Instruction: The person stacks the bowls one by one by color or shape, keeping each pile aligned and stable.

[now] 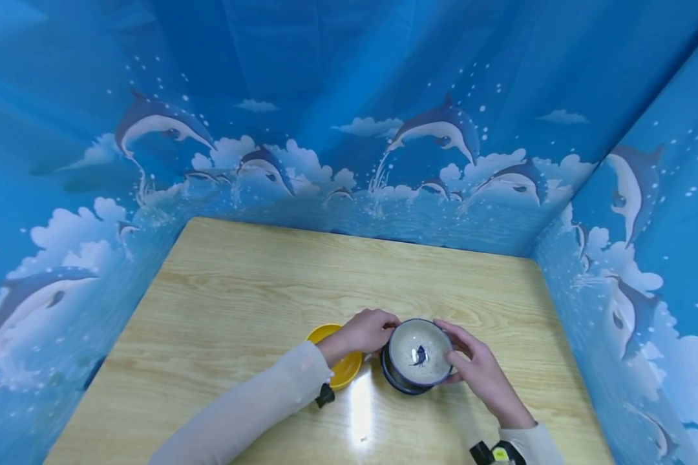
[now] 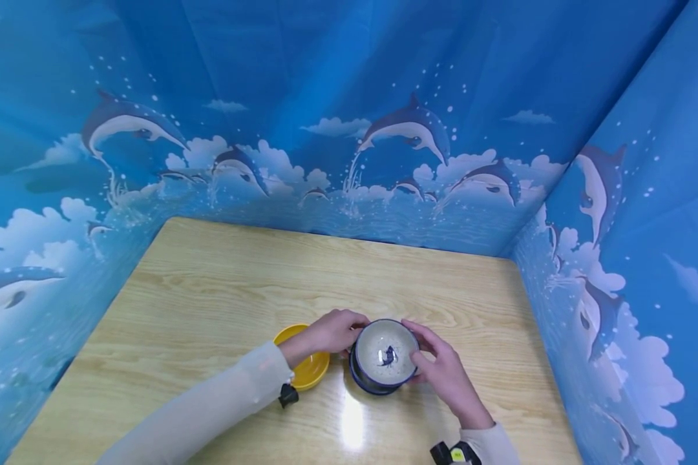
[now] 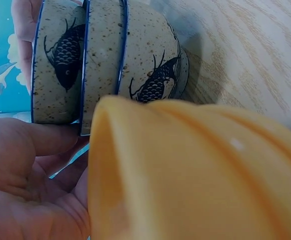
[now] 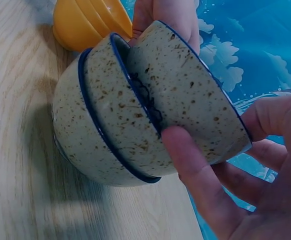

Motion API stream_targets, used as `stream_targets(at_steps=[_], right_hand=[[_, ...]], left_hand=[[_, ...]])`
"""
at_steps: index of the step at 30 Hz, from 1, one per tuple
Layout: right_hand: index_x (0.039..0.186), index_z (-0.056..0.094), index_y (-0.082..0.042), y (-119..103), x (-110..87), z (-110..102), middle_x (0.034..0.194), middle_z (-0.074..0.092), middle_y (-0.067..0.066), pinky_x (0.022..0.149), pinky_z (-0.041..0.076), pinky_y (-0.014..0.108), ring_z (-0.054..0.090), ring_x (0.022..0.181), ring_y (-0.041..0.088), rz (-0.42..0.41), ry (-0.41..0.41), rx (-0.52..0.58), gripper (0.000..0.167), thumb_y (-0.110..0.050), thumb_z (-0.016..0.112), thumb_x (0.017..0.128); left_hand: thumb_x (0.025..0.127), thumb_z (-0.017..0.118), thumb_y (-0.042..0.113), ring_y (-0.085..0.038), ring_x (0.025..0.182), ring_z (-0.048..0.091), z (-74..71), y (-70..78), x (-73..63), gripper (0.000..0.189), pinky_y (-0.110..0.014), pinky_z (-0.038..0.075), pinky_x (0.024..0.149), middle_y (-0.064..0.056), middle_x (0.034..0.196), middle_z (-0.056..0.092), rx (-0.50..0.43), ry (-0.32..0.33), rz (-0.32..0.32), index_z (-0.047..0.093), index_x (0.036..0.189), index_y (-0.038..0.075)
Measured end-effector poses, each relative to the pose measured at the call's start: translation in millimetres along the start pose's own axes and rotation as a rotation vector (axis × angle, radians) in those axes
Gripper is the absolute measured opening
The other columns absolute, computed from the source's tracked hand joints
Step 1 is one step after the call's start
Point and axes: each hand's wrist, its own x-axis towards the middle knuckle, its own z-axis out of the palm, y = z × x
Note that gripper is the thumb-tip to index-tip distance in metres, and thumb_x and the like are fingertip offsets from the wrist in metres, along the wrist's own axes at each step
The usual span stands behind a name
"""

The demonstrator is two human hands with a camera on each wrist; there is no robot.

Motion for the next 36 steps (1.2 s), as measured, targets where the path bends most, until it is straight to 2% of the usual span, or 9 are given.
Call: stream_targets(at_steps=[7, 11, 16, 24, 26, 29, 32, 34, 36], right_hand=[[0.163, 0.05, -0.016, 3.1, 0.2, 2.5, 0.165, 0.047, 0.025, 0.073, 0.07, 0.053, 0.059, 0.138, 0.049, 0.018, -0.01, -0.039, 0.064, 0.002, 0.054, 0.103], [0.162, 0.051, -0.016, 3.2, -0.9, 3.9, 0.164, 0.05, 0.026, 0.071, 0.071, 0.043, 0.061, 0.138, 0.05, -0.004, 0.01, -0.094, 0.06, 0.0, 0.055, 0.105], [0.159, 0.055, -0.012, 3.1, -2.0, 5.0, 0.155, 0.061, 0.026, 0.071, 0.069, 0.032, 0.063, 0.136, 0.049, -0.036, 0.041, -0.144, 0.051, -0.006, 0.058, 0.109], [0.158, 0.056, -0.01, 4.1, 1.6, 9.0, 0.151, 0.063, 0.028, 0.072, 0.069, 0.032, 0.071, 0.128, 0.044, 0.002, 0.071, -0.148, 0.049, -0.006, 0.057, 0.11], [0.157, 0.057, -0.009, 4.6, 1.4, 10.6, 0.147, 0.065, 0.029, 0.071, 0.069, 0.032, 0.074, 0.121, 0.042, -0.007, 0.087, -0.156, 0.048, -0.005, 0.057, 0.109], [0.153, 0.061, -0.007, 4.6, 0.5, 13.0, 0.137, 0.072, 0.03, 0.063, 0.066, 0.029, 0.079, 0.096, 0.028, -0.04, 0.126, -0.202, 0.046, -0.003, 0.059, 0.107], [0.149, 0.065, -0.006, 4.4, -0.1, 15.3, 0.124, 0.078, 0.026, 0.051, 0.056, 0.026, 0.071, 0.073, 0.014, -0.077, 0.163, -0.262, 0.044, -0.003, 0.06, 0.106], [0.148, 0.066, -0.005, 4.4, 0.1, 16.3, 0.116, 0.081, 0.023, 0.046, 0.047, 0.024, 0.067, 0.07, 0.013, -0.088, 0.182, -0.3, 0.042, -0.004, 0.061, 0.106], [0.147, 0.066, -0.004, 4.9, 0.3, 16.9, 0.111, 0.083, 0.02, 0.045, 0.045, 0.024, 0.07, 0.078, 0.015, -0.095, 0.192, -0.323, 0.041, -0.005, 0.061, 0.106]], left_hand=[[0.113, 0.059, 0.017, -0.018, 0.073, 0.069, 0.6, 0.3, 0.7, 0.027, -0.039, 0.068, 0.069, -0.008, 0.116, 0.078, -0.001, 0.016, 0.003, 0.077, 0.132, 0.012], [0.113, 0.058, 0.017, -0.021, 0.071, 0.071, 0.0, 1.0, -0.1, 0.027, -0.033, 0.064, 0.061, -0.007, 0.112, 0.078, 0.008, 0.015, 0.005, 0.077, 0.132, 0.012], [0.114, 0.058, 0.019, -0.023, 0.069, 0.071, -1.0, 0.4, -0.2, 0.028, -0.024, 0.055, 0.052, -0.005, 0.106, 0.077, 0.014, 0.006, 0.003, 0.077, 0.133, 0.013], [0.114, 0.057, 0.019, -0.021, 0.065, 0.067, -2.2, -1.3, -0.1, 0.029, -0.022, 0.05, 0.051, -0.001, 0.093, 0.074, 0.015, -0.008, 0.01, 0.076, 0.135, 0.013], [0.114, 0.057, 0.02, -0.021, 0.067, 0.068, -2.4, -1.3, -0.5, 0.028, -0.023, 0.052, 0.052, -0.002, 0.095, 0.075, 0.011, -0.009, 0.011, 0.076, 0.134, 0.013], [0.114, 0.057, 0.02, -0.022, 0.071, 0.07, -2.7, -0.8, -1.8, 0.029, -0.026, 0.056, 0.056, -0.004, 0.106, 0.077, 0.008, -0.011, 0.016, 0.076, 0.135, 0.013], [0.114, 0.057, 0.019, -0.021, 0.073, 0.07, -2.6, -1.4, -2.1, 0.029, -0.028, 0.06, 0.06, -0.007, 0.114, 0.077, 0.008, -0.015, 0.021, 0.075, 0.136, 0.013], [0.114, 0.057, 0.018, -0.019, 0.072, 0.07, -2.2, -2.4, -1.3, 0.028, -0.029, 0.062, 0.061, -0.008, 0.117, 0.078, 0.017, -0.013, 0.026, 0.076, 0.135, 0.013], [0.114, 0.057, 0.016, -0.017, 0.072, 0.069, -1.8, -2.8, -0.6, 0.028, -0.03, 0.064, 0.062, -0.009, 0.119, 0.078, 0.019, -0.011, 0.028, 0.076, 0.134, 0.013]])
